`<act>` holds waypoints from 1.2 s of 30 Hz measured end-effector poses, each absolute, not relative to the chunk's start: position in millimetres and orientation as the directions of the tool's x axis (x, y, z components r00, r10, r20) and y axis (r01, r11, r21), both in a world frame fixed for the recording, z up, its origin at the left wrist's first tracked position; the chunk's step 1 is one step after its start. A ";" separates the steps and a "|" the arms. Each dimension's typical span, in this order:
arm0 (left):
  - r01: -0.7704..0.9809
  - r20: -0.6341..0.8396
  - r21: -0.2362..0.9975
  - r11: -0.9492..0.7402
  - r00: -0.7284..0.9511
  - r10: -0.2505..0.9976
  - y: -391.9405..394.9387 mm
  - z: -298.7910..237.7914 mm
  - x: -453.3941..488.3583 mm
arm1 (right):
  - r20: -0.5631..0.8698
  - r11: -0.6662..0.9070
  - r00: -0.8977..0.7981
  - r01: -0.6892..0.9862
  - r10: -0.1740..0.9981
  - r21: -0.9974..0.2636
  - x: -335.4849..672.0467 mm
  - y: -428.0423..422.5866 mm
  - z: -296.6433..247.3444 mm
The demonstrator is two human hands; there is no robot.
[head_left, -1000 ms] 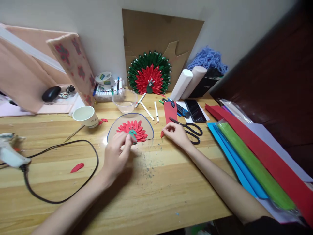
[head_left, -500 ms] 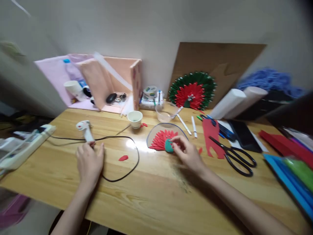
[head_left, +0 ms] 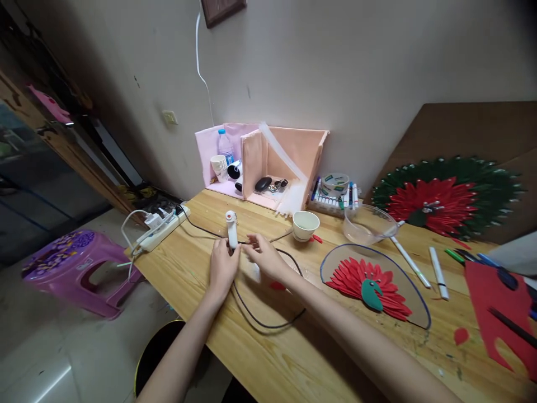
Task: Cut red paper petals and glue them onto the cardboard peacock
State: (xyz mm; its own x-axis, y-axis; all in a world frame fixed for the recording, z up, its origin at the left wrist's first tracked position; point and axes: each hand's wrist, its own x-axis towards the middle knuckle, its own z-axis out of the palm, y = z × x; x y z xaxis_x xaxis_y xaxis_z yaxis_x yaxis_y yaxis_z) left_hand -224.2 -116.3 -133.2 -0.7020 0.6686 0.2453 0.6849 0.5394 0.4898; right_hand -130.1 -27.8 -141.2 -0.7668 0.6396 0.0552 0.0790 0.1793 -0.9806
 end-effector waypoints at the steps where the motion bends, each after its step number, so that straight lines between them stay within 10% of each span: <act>1: 0.686 0.247 0.507 0.522 -0.696 0.675 -119.7 -127.5 -215.3 | 0.037 0.129 -0.769 0.059 0.638 -0.990 -131.1 -31.0 -138.5; 7: 0.758 0.322 0.611 0.227 -0.500 0.804 -131.7 -93.7 -135.0 | 0.118 0.101 -0.702 -0.066 0.703 -0.993 -65.7 -46.0 -110.3; 14: 0.747 0.322 0.594 -0.298 0.118 0.939 -95.9 -91.2 -57.3 | 0.041 0.029 -0.409 -0.035 0.912 -0.999 100.1 -35.1 -104.5; 20: 0.829 0.182 0.474 -0.298 0.238 0.954 -20.7 -121.6 -16.6 | -0.038 -0.046 -0.083 -0.100 0.996 -0.994 209.8 -25.4 -133.7; 36: 0.984 0.054 0.083 -0.158 0.154 0.987 32.8 -140.9 39.3 | -0.309 -0.293 -0.238 0.101 0.921 -0.951 231.2 -3.1 -161.2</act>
